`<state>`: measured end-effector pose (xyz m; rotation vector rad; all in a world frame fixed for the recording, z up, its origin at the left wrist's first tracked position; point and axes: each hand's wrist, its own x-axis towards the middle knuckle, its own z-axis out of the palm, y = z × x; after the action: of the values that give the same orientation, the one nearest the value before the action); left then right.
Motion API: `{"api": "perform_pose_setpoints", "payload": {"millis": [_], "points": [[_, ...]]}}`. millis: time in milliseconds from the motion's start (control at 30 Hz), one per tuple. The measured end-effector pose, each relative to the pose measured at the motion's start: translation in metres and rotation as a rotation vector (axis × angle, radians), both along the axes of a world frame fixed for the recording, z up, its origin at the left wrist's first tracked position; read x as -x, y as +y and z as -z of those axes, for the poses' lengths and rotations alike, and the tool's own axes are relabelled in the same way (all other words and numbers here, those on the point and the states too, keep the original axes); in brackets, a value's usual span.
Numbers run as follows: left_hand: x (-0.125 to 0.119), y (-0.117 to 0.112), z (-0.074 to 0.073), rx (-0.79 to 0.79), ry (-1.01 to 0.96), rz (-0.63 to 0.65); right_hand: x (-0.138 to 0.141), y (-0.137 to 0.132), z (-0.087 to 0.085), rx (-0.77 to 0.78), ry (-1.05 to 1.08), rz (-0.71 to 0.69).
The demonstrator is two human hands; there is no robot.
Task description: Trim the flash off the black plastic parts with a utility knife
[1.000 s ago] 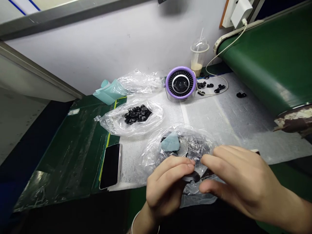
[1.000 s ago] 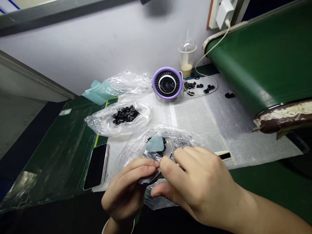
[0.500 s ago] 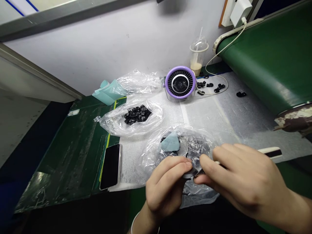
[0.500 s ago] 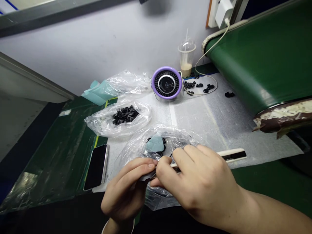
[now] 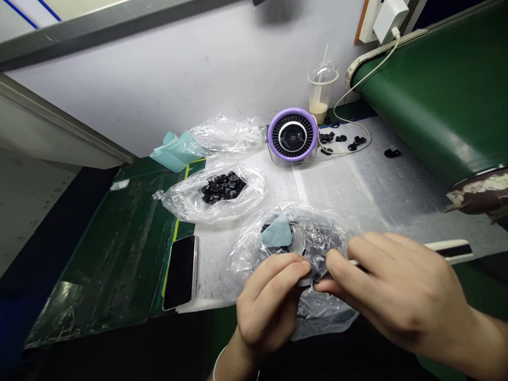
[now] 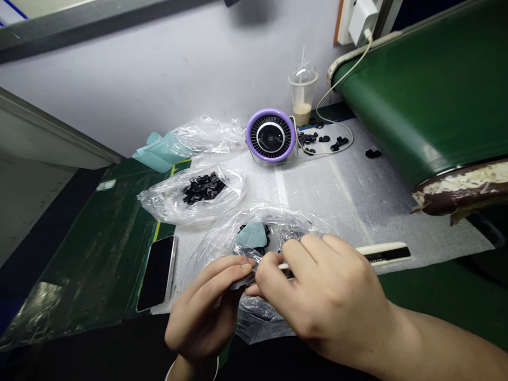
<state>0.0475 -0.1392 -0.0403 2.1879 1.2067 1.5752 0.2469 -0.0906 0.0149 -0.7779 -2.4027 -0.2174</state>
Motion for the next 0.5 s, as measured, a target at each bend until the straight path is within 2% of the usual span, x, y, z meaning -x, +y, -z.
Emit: {"api": "perform_pose_setpoints", "payload": {"millis": [400, 500], "points": [[-0.0034, 0.0011, -0.0034, -0.004, -0.027, 0.009, -0.0034, -0.0011, 0.0023, 0.008, 0.006, -0.035], [-0.0046, 0.0019, -0.0053, 0.016, -0.026, 0.024, -0.0052, 0.0003, 0.0031, 0.103, 0.06, -0.077]]}}
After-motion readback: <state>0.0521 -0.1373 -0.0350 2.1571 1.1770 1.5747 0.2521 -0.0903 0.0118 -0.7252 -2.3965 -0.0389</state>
